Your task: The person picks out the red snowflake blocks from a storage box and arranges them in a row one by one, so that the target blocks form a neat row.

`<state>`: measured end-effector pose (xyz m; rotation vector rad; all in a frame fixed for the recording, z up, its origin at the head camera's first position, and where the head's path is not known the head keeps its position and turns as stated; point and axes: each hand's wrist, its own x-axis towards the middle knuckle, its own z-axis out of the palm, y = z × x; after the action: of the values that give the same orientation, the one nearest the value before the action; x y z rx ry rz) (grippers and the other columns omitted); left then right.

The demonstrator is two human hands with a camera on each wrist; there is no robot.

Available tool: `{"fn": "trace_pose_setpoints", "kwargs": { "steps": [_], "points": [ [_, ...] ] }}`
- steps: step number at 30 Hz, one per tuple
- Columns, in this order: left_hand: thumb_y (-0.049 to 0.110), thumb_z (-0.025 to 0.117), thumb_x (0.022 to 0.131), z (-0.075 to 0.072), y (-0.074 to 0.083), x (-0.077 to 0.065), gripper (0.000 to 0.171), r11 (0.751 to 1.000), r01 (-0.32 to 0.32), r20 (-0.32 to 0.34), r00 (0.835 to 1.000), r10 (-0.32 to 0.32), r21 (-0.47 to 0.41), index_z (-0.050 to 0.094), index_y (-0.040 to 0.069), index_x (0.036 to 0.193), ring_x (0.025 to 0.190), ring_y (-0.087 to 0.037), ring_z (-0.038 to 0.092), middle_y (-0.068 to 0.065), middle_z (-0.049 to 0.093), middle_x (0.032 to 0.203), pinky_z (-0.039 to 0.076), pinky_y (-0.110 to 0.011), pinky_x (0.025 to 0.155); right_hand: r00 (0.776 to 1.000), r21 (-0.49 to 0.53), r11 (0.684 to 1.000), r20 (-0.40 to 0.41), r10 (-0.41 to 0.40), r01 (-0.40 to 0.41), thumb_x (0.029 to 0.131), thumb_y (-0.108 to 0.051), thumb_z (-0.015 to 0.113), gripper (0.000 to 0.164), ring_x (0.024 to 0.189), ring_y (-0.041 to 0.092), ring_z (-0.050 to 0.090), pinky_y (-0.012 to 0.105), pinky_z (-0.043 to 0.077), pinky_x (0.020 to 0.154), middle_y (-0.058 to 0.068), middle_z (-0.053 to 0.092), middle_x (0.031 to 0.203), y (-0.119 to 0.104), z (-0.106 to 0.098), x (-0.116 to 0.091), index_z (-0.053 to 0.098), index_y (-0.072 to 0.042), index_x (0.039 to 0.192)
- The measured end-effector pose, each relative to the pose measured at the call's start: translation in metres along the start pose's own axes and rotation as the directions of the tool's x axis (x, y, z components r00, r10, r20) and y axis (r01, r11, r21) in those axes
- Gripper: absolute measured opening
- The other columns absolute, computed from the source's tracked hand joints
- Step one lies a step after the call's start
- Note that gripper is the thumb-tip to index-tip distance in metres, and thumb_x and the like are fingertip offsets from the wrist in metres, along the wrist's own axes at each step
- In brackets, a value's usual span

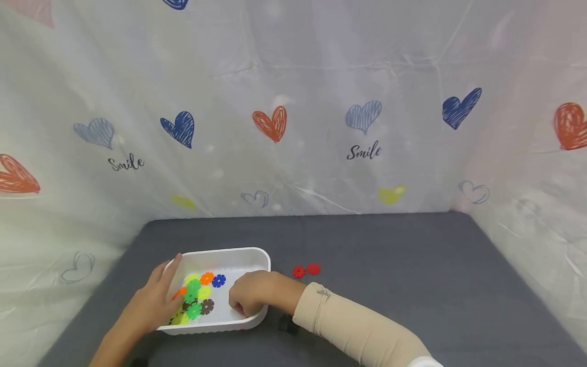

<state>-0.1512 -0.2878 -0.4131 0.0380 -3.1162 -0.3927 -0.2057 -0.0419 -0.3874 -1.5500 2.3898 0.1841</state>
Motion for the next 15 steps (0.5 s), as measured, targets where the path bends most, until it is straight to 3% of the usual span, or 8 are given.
{"fn": "trace_pose_setpoints", "kwargs": {
  "steps": [6,15],
  "points": [
    [0.019,0.068,0.084,0.0,0.001,0.001,0.094,1.0,0.003,0.004,1.0,-0.003,-0.004,0.015,0.009,0.161,0.095,-0.046,0.061,-0.029,0.023,0.153,0.049,-0.067,0.081,0.996,0.014,0.998,0.055,0.068,-0.069,0.079,-0.013,0.079,0.019,0.065,0.007,0.048,0.022,0.038,0.057,-0.01,0.055,0.067,0.005,-0.004,-0.001,0.064,-0.022,0.071],
    [0.021,0.067,0.086,0.0,-0.002,0.001,0.094,1.0,-0.017,-0.004,1.0,0.017,-0.009,0.012,0.012,0.162,0.092,-0.044,0.062,-0.028,0.022,0.154,0.049,-0.066,0.081,0.992,0.107,0.991,-0.089,0.092,-0.082,0.081,-0.008,0.075,0.024,0.06,0.005,0.049,0.02,0.039,0.054,-0.014,0.052,0.06,0.015,-0.001,-0.009,0.064,-0.022,0.065]
  ]
}}
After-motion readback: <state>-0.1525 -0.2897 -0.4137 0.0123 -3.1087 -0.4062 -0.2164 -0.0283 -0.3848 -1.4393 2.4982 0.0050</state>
